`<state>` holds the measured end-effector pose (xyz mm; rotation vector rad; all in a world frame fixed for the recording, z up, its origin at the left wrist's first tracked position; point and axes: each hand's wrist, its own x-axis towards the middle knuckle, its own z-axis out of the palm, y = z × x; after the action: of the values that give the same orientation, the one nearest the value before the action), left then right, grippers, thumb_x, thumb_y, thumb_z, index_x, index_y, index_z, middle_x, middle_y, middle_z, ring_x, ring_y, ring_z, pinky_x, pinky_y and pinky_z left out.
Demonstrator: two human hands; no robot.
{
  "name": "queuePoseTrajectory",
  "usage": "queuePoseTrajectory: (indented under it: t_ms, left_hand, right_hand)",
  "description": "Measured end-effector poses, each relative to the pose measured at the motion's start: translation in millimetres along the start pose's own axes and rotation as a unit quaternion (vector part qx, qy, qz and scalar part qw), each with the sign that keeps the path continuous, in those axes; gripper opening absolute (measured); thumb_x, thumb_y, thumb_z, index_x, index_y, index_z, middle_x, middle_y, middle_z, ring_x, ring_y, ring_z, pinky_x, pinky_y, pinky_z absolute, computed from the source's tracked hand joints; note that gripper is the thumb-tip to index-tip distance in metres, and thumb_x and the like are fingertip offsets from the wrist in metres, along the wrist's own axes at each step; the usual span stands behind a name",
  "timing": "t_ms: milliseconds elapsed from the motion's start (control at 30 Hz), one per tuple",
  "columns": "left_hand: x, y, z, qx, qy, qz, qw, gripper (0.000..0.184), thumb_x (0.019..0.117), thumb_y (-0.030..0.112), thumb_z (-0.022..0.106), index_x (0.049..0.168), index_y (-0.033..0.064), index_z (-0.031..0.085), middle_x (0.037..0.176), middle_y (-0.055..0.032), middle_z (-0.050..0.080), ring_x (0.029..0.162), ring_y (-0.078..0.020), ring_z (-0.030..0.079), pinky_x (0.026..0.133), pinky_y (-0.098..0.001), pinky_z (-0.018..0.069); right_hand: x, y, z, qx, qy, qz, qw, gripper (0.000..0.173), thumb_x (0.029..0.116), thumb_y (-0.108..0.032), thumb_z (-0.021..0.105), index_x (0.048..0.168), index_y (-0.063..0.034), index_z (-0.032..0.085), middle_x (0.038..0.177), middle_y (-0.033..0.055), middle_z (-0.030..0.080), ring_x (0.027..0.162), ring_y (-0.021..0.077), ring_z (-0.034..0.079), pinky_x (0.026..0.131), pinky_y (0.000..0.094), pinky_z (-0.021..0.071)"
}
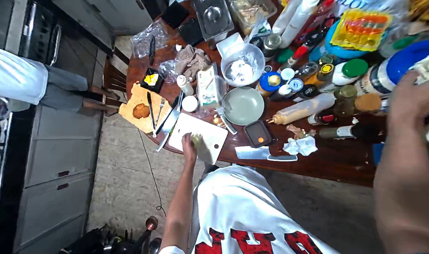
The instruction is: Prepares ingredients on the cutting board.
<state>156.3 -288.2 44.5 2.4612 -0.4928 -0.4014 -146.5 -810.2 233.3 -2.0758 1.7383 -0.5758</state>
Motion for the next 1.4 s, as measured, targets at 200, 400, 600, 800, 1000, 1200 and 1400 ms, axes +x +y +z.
queuePoseTrajectory:
  t_ms: [200, 400, 600, 800, 1000, 1200, 1400]
  left_hand:
    - [2, -40, 3, -0.026, 0.047, 0.014, 0.998, 0.031, 0.0998, 0.009, 0.057, 0.129, 0.0057, 0.065, 0.129, -0.017, 0.064, 0.121, -0.0299, 0.062, 0.103, -0.0456, 0.0528]
    - [14, -74, -21, 0.042, 0.007, -0.048, 0.998, 0.052, 0.0838, -0.001, 0.069, 0.135, 0.0059, 0.061, 0.141, -0.0219, 0.054, 0.127, -0.0409, 0.054, 0.102, -0.0534, 0.0506]
    - [38, -85, -27, 0.123, -0.197, 0.207, 0.95, 0.065, 0.0931, 0.001, 0.061, 0.151, 0.027, 0.05, 0.166, -0.0096, 0.03, 0.153, -0.0316, 0.031, 0.118, -0.0529, 0.0379]
    - [61, -81, -32, 0.041, -0.186, 0.184, 0.964, 0.034, 0.1017, 0.011, 0.06, 0.136, 0.0103, 0.062, 0.135, -0.0152, 0.061, 0.12, -0.0308, 0.063, 0.103, -0.0483, 0.0531]
    - [48, -70, -42, 0.028, -0.034, 0.123, 0.991, 0.036, 0.1042, 0.019, 0.057, 0.139, 0.0088, 0.059, 0.132, -0.0174, 0.061, 0.112, -0.0304, 0.066, 0.095, -0.047, 0.057]
    - [26, -66, -16, 0.066, -0.175, 0.205, 0.961, 0.05, 0.1007, 0.032, 0.065, 0.147, 0.0169, 0.055, 0.148, -0.0169, 0.052, 0.135, -0.0331, 0.053, 0.108, -0.0487, 0.0492]
    - [24, -98, -19, 0.029, -0.04, 0.0, 0.999, 0.036, 0.1028, 0.018, 0.057, 0.137, 0.0058, 0.06, 0.14, -0.0212, 0.056, 0.128, -0.0385, 0.056, 0.107, -0.0522, 0.0489]
  right_hand:
    - [-181, -7, 71, -0.083, -0.246, -0.154, 0.953, 0.043, 0.1088, -0.029, 0.044, 0.136, 0.0019, 0.058, 0.124, 0.0287, 0.065, 0.113, 0.0436, 0.066, 0.098, 0.0631, 0.0522]
    - [-307, 93, 159, -0.235, -0.333, -0.149, 0.901, 0.043, 0.0945, -0.008, 0.064, 0.136, 0.0033, 0.059, 0.145, 0.0281, 0.053, 0.139, 0.0469, 0.047, 0.113, 0.06, 0.042]
    - [-310, 120, 182, -0.262, -0.289, -0.163, 0.906, 0.045, 0.0935, 0.002, 0.061, 0.138, 0.0017, 0.056, 0.144, 0.0261, 0.054, 0.139, 0.0455, 0.047, 0.118, 0.0599, 0.0337]
    - [-294, 113, 190, -0.296, -0.321, -0.184, 0.88, 0.043, 0.0949, 0.005, 0.057, 0.137, -0.0019, 0.057, 0.133, 0.0209, 0.063, 0.131, 0.0395, 0.056, 0.124, 0.0567, 0.0251]
    - [-301, 110, 174, -0.2, -0.402, -0.191, 0.873, 0.055, 0.0882, -0.006, 0.071, 0.139, -0.0024, 0.053, 0.136, 0.0228, 0.06, 0.125, 0.0421, 0.059, 0.108, 0.0573, 0.0461]
    - [-335, 93, 156, -0.128, -0.384, -0.174, 0.898, 0.048, 0.0915, -0.008, 0.07, 0.137, -0.0062, 0.055, 0.133, 0.0208, 0.062, 0.112, 0.0405, 0.067, 0.096, 0.058, 0.0547]
    - [-365, 74, 147, -0.048, -0.365, -0.115, 0.923, 0.045, 0.0953, -0.007, 0.062, 0.14, -0.005, 0.055, 0.128, 0.0233, 0.064, 0.11, 0.0384, 0.067, 0.095, 0.0571, 0.0554]
